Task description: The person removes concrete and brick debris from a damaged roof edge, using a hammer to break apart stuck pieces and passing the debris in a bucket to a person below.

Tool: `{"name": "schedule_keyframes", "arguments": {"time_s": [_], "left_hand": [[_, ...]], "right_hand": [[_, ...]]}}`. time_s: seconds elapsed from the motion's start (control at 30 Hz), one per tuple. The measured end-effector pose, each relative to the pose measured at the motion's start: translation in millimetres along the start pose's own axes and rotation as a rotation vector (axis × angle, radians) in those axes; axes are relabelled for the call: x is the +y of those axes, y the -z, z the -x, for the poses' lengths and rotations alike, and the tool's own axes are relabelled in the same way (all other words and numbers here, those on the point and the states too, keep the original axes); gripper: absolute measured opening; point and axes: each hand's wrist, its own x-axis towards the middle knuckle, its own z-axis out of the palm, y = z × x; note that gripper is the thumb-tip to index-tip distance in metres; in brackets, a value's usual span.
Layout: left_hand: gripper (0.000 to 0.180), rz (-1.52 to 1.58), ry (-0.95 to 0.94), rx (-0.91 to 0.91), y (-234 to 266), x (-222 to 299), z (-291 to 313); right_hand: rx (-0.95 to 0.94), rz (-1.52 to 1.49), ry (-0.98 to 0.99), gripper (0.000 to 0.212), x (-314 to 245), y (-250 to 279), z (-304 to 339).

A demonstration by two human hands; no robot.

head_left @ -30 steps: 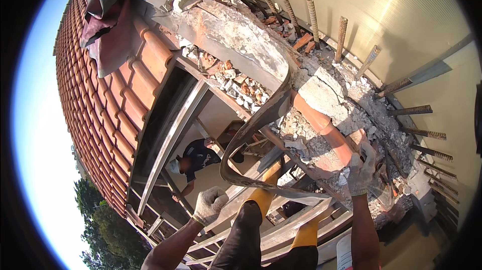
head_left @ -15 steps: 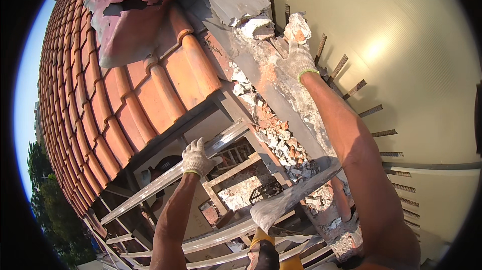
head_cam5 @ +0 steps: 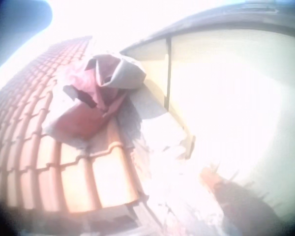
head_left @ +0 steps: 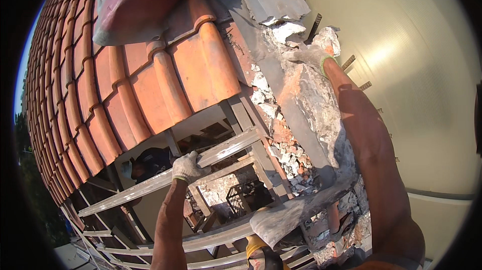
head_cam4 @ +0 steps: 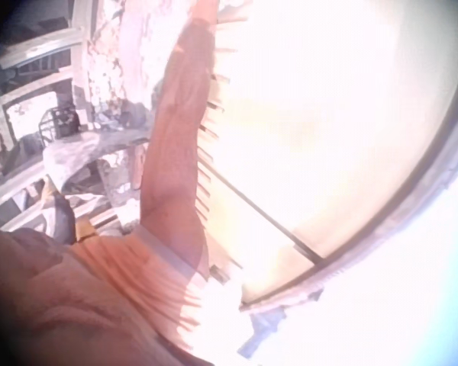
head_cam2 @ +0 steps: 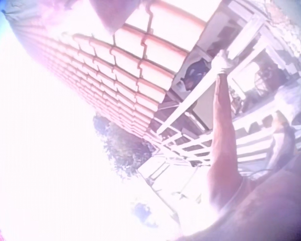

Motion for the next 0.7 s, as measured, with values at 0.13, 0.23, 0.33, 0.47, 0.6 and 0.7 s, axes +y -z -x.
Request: {"name": "schedule_keyframes", "arguments": {"time_s": [0.13, 0.23, 0.33, 0.47, 0.6, 0.7], "left_hand": [[0.079, -0.040, 0.011, 0.003, -0.6, -1.9, 2.8], [0.082, -0.027, -0.004, 0.016, 1.0, -0.2, 3.9], [0.073, -0.040, -0.069, 0.060, -1.6, -4.4, 3.4], [0.071, -0.006, -0.050, 0.041, -3.7, -9.9, 6.3], [0.071, -0.016, -0.057, 0.080, -8.3, -11.4, 2.4], [0.073, 0.011, -0.049, 0.054, -2.0, -11.4, 8.1]], "right_hand": [[-0.126, 0.290, -0.022, 0.090, -12.7, -11.1, 2.2], [-0.019, 0.276, -0.093, 0.088, -13.6, -24.6, -6.9], [0.026, 0.325, -0.038, 0.077, -7.5, -30.2, -4.6], [0.061, 0.299, -0.114, 0.074, -38.5, -30.6, 9.6], [0.093, 0.326, -0.055, 0.071, -55.0, -43.3, 24.2], [0.137, 0.299, -0.061, 0.066, -61.2, -55.3, 34.6]]}}
